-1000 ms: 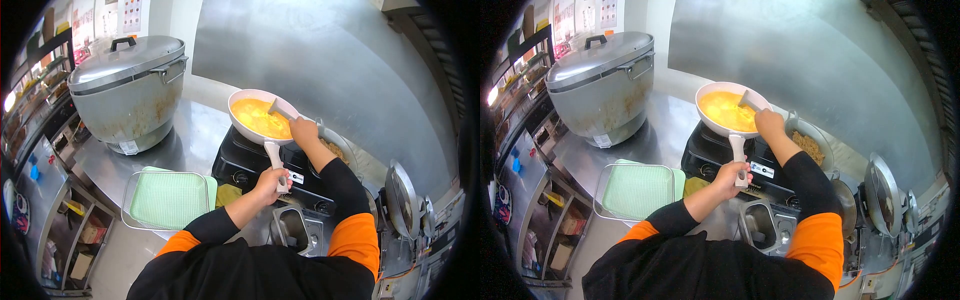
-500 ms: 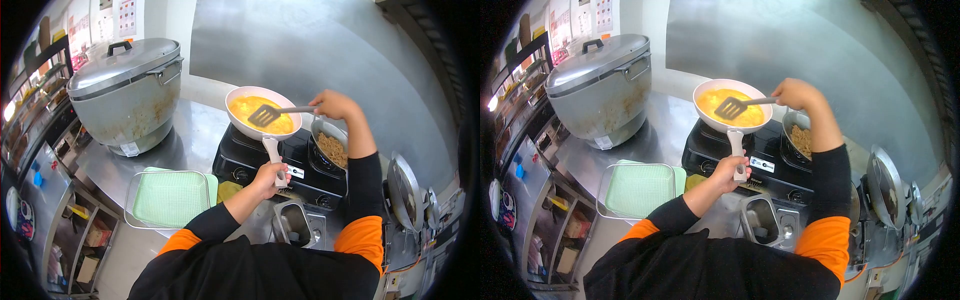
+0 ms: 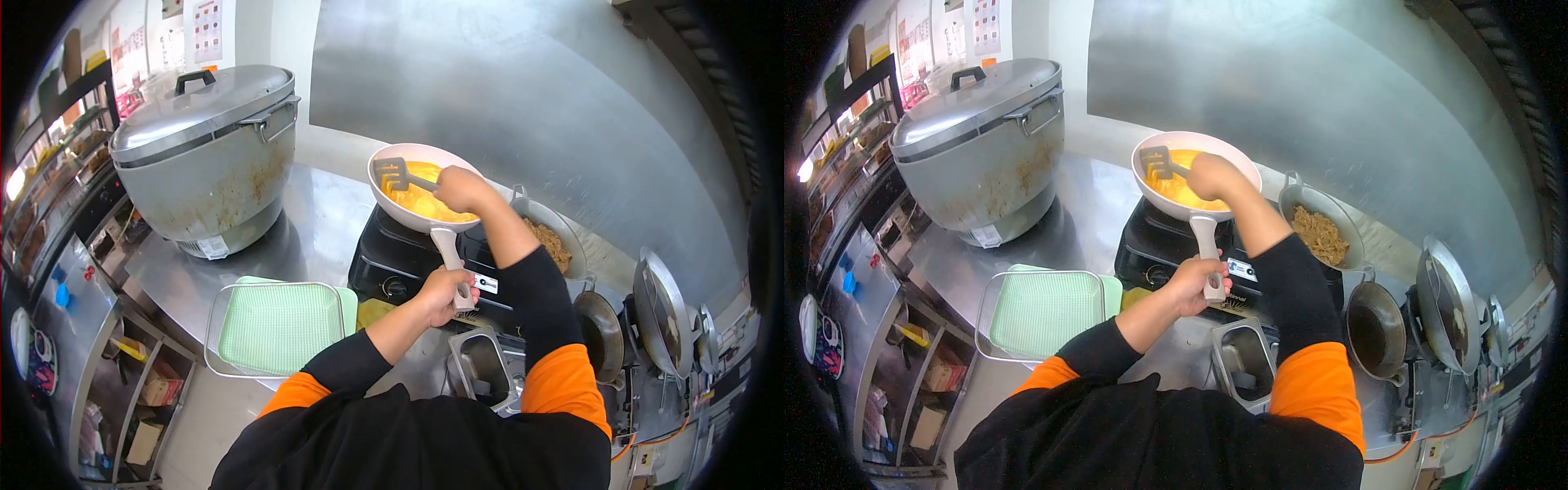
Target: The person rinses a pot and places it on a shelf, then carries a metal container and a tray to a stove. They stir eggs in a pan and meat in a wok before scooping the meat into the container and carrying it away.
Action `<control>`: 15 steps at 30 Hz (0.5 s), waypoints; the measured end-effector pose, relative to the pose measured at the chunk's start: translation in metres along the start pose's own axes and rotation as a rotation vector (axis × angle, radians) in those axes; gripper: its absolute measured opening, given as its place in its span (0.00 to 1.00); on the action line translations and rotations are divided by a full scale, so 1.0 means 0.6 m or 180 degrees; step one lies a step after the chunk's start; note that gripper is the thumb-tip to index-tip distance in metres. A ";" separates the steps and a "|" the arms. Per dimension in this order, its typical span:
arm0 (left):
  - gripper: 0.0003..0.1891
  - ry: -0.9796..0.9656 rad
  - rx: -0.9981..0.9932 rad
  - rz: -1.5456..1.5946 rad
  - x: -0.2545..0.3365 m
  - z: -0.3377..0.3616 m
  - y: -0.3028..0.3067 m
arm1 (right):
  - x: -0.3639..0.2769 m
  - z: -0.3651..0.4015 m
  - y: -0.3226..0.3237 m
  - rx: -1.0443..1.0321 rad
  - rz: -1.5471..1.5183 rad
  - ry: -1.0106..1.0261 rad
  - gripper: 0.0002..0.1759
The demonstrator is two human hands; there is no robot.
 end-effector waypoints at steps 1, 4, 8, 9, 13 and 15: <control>0.20 -0.0010 0.0013 -0.0010 0.000 0.001 -0.001 | -0.023 -0.007 0.004 -0.0063 0.0128 -0.0145 0.12; 0.16 -0.0031 -0.0005 -0.0081 -0.008 -0.009 0.006 | -0.052 -0.050 -0.002 -0.0291 0.0550 0.0038 0.12; 0.11 -0.0205 -0.0138 -0.0152 -0.001 0.008 -0.015 | -0.037 -0.108 -0.021 0.0176 -0.0231 -0.0893 0.12; 0.12 -0.0166 -0.0139 -0.0157 0.001 0.014 -0.019 | -0.033 -0.113 -0.022 0.0233 -0.0302 -0.1076 0.13; 0.13 -0.0036 0.0009 -0.0077 0.011 0.028 -0.022 | 0.014 -0.132 -0.038 0.0289 -0.0734 -0.1816 0.16; 0.16 -0.0047 0.0021 -0.0014 0.012 0.018 -0.010 | 0.048 -0.122 -0.041 0.0413 -0.0624 -0.1745 0.15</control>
Point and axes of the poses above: each hand's wrist, its own z-axis away from the middle knuckle, its own y-axis out of the back of the hand, x = y × z, the point moved 3 cm from there along -z, towards the middle knuckle, and after that the axes turned 1 degree about x, right-handed, at the moved point
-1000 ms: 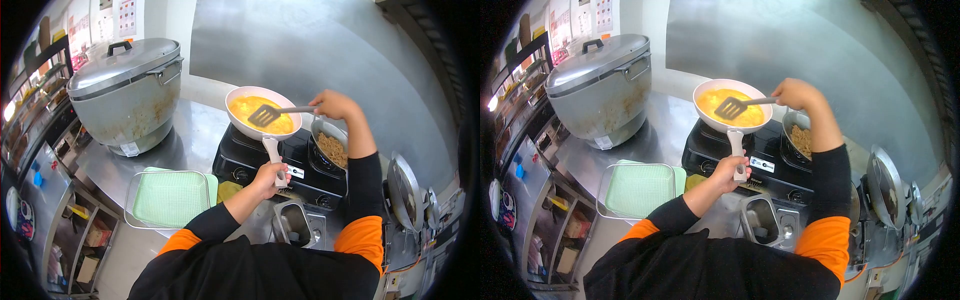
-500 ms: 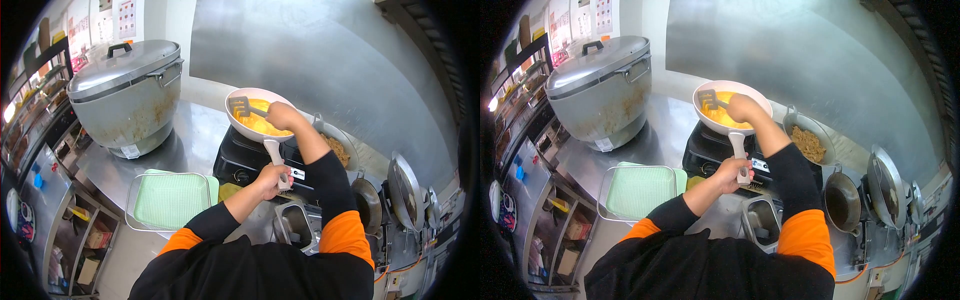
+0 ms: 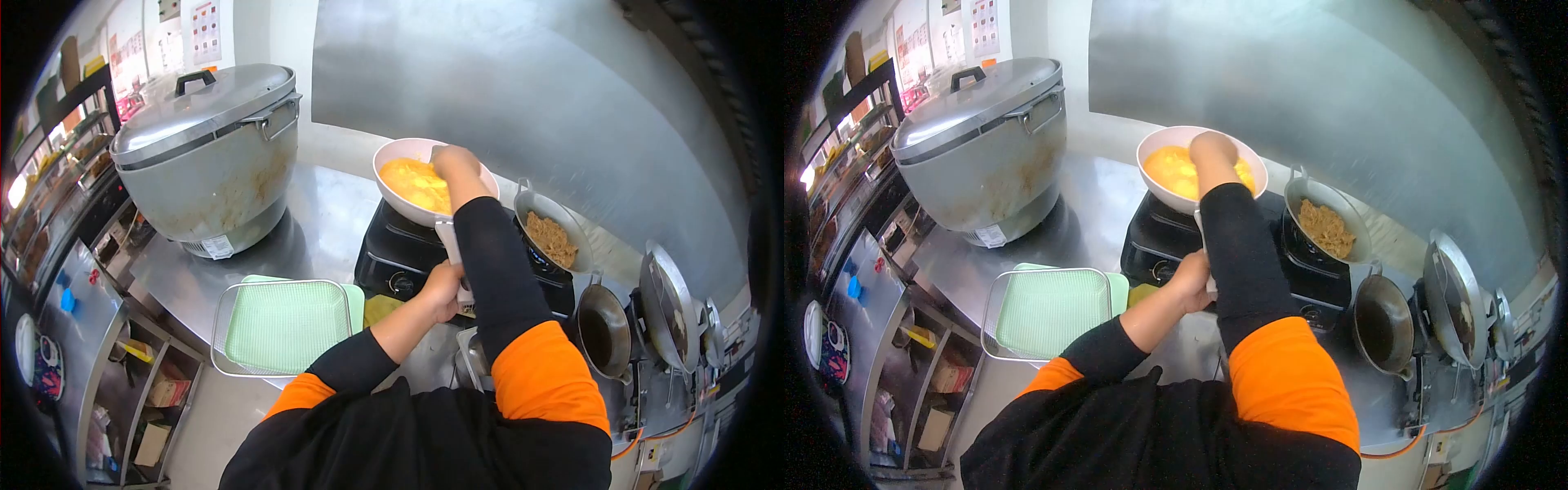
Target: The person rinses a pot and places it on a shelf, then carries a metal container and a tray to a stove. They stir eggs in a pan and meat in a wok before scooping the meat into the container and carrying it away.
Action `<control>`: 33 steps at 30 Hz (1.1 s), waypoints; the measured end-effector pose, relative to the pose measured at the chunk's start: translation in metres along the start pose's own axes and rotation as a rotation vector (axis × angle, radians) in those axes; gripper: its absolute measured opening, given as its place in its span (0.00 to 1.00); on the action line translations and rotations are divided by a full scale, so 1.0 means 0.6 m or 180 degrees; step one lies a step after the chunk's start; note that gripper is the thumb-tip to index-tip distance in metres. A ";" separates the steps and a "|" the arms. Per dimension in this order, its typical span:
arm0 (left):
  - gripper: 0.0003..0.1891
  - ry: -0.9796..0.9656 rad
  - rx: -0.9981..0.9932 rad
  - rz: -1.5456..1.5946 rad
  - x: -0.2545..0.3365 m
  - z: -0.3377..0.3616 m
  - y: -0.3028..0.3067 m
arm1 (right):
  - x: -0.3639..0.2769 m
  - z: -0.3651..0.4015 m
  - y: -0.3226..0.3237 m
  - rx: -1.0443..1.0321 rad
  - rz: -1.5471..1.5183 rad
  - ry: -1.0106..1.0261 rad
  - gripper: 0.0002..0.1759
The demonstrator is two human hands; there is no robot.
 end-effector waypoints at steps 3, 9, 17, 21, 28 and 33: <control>0.23 -0.0035 -0.0107 0.0046 -0.012 -0.027 0.032 | 0.042 0.020 0.046 -0.0001 0.0352 0.0247 0.13; 0.25 -0.0036 -0.0115 0.0131 -0.005 -0.020 0.025 | 0.121 0.069 0.180 -0.0814 0.1213 0.0824 0.09; 0.21 -0.0038 -0.0050 0.0105 -0.006 -0.018 0.025 | 0.066 0.256 0.155 -0.0020 0.1447 0.1240 0.09; 0.18 -0.0028 0.0079 0.0070 -0.006 -0.014 0.024 | 0.055 0.235 0.084 -0.0040 0.0988 0.1108 0.10; 0.17 -0.0046 0.0083 0.0056 0.004 -0.002 0.038 | 0.067 0.136 0.009 0.0212 0.0622 0.1017 0.12; 0.17 0.0055 0.0007 0.0046 0.023 0.010 0.055 | 0.070 0.117 0.007 0.0315 0.0592 0.1085 0.11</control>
Point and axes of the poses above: each hand's wrist, its own z-axis away from the middle knuckle, its own y-axis out of the back of the hand, x = y × z, the point moved 3 cm from there along -z, towards the middle knuckle, and after that the axes turned 1 degree about x, right-handed, at the moved point
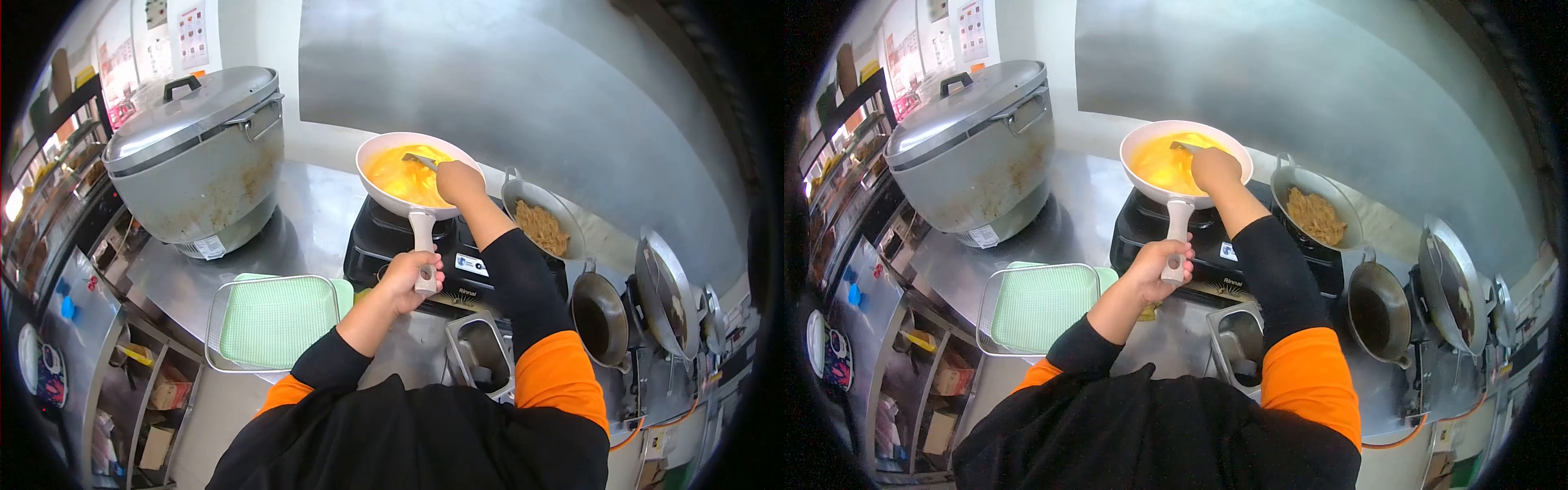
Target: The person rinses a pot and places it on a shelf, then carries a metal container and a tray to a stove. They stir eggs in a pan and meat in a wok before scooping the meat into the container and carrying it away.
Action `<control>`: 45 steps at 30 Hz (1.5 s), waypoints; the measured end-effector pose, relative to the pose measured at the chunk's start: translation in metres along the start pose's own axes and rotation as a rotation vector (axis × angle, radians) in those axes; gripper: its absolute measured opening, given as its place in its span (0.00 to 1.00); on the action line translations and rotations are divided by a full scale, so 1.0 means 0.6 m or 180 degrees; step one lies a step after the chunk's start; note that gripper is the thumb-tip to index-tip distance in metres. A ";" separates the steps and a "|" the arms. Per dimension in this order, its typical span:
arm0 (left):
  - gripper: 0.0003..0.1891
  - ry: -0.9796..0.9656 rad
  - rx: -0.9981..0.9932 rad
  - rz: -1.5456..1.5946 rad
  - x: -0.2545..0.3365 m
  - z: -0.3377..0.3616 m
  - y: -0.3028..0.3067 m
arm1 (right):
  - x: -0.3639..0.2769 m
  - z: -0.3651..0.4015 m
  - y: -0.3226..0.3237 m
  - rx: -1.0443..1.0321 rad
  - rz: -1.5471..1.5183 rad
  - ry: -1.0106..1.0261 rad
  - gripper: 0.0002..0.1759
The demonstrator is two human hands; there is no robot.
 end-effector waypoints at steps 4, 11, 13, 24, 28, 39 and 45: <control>0.17 0.0032 -0.0076 0.0042 0.007 0.001 0.009 | 0.001 0.038 0.029 -0.0296 0.0128 0.0238 0.11; 0.13 0.0169 -0.0001 0.0146 0.020 0.023 0.011 | 0.017 0.135 0.098 -0.0625 0.0359 0.0193 0.12; 0.14 0.0184 -0.0128 0.0277 0.019 0.021 0.019 | 0.045 0.135 0.109 -0.0482 0.0461 0.0171 0.12; 0.13 0.0191 -0.0156 0.0066 0.020 0.021 0.021 | 0.053 0.166 0.250 -0.0852 0.0679 0.0132 0.13; 0.14 0.0211 -0.0159 0.0035 0.020 0.020 0.021 | 0.013 0.176 0.167 -0.0789 0.0711 0.0253 0.11; 0.14 0.0197 -0.0087 -0.0116 0.019 0.025 0.020 | 0.007 0.076 0.023 -0.0292 0.0157 -0.0209 0.12; 0.17 0.0134 -0.0162 -0.0124 0.021 0.023 0.025 | -0.009 0.014 -0.014 0.0006 -0.0175 -0.0084 0.11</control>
Point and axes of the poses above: each hand's wrist, its own z-axis away from the middle knuckle, its own y-axis out of the back of the hand, x = y × z, the point moved 3 cm from there along -z, towards the middle knuckle, and after that the axes turned 1 degree about x, right-handed, at the moved point
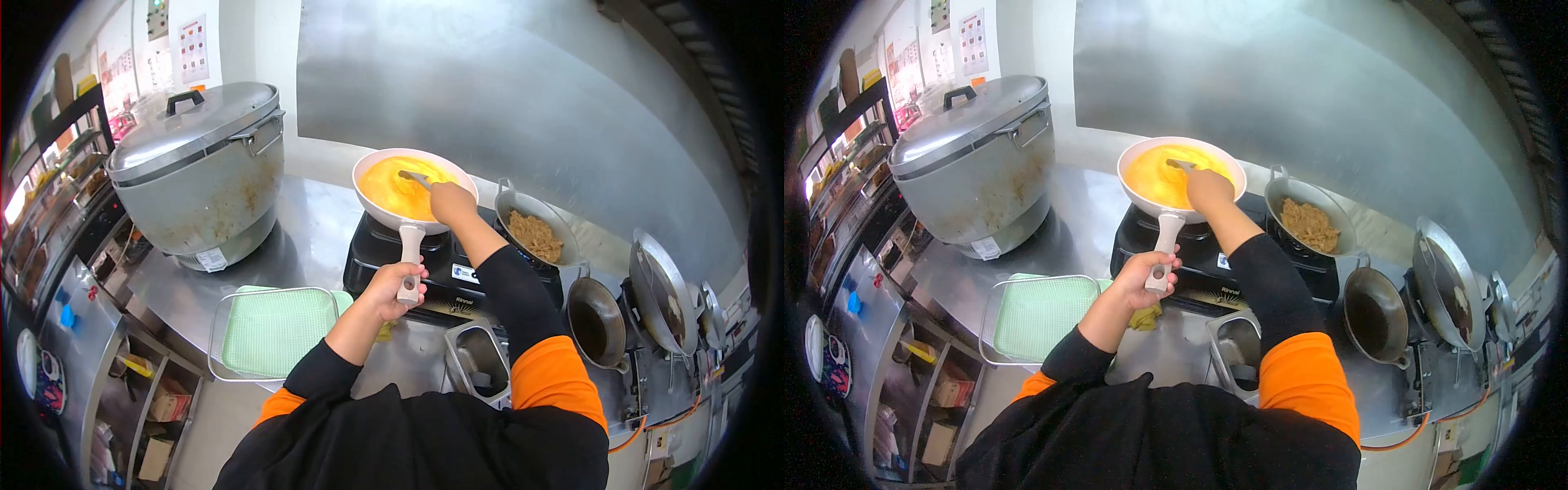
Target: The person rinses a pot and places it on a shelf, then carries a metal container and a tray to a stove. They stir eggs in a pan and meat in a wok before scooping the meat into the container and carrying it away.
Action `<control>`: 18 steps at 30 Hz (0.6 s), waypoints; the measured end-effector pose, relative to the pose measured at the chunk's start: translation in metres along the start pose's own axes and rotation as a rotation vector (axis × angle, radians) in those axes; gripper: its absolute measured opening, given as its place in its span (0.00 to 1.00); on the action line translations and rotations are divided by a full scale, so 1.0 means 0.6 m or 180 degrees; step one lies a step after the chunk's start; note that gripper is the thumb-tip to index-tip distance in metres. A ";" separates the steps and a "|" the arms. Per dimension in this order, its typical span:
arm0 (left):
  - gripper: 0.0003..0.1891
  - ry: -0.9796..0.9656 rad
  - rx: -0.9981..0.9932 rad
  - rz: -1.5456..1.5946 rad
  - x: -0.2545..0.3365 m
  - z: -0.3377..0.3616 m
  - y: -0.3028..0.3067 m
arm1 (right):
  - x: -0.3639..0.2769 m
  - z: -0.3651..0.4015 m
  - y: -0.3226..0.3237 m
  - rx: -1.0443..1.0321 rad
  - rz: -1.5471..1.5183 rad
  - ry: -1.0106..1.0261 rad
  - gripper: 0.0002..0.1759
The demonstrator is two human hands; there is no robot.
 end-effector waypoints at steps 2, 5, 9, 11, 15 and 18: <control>0.17 -0.0009 0.0027 -0.0016 -0.001 0.000 0.001 | -0.013 -0.002 0.001 -0.0101 -0.0018 0.0000 0.11; 0.15 -0.0035 0.0095 -0.0068 -0.001 0.005 -0.006 | -0.026 0.025 0.013 -0.0230 -0.0025 0.0104 0.12; 0.15 -0.0029 0.0080 -0.0079 0.001 0.005 -0.007 | -0.029 0.080 0.055 -0.0419 0.0143 0.0404 0.13; 0.15 -0.0047 0.0066 -0.0081 -0.001 0.003 -0.005 | -0.015 0.096 0.078 -0.0474 0.0215 0.0397 0.13; 0.14 -0.0020 0.0095 -0.0045 -0.003 0.006 -0.006 | 0.043 0.086 0.137 -0.0271 0.0473 0.0295 0.10; 0.13 0.0006 0.0094 -0.0008 -0.002 0.004 -0.006 | 0.084 0.093 0.203 -0.0380 0.0186 0.0290 0.11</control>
Point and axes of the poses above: each hand's wrist, its own z-axis away from the middle knuckle, its own y-axis out of the back of the hand, x = y × z, the point moved 3 cm from there along -z, towards the middle knuckle, and after that the axes turned 1 degree about x, right-handed, at the moved point
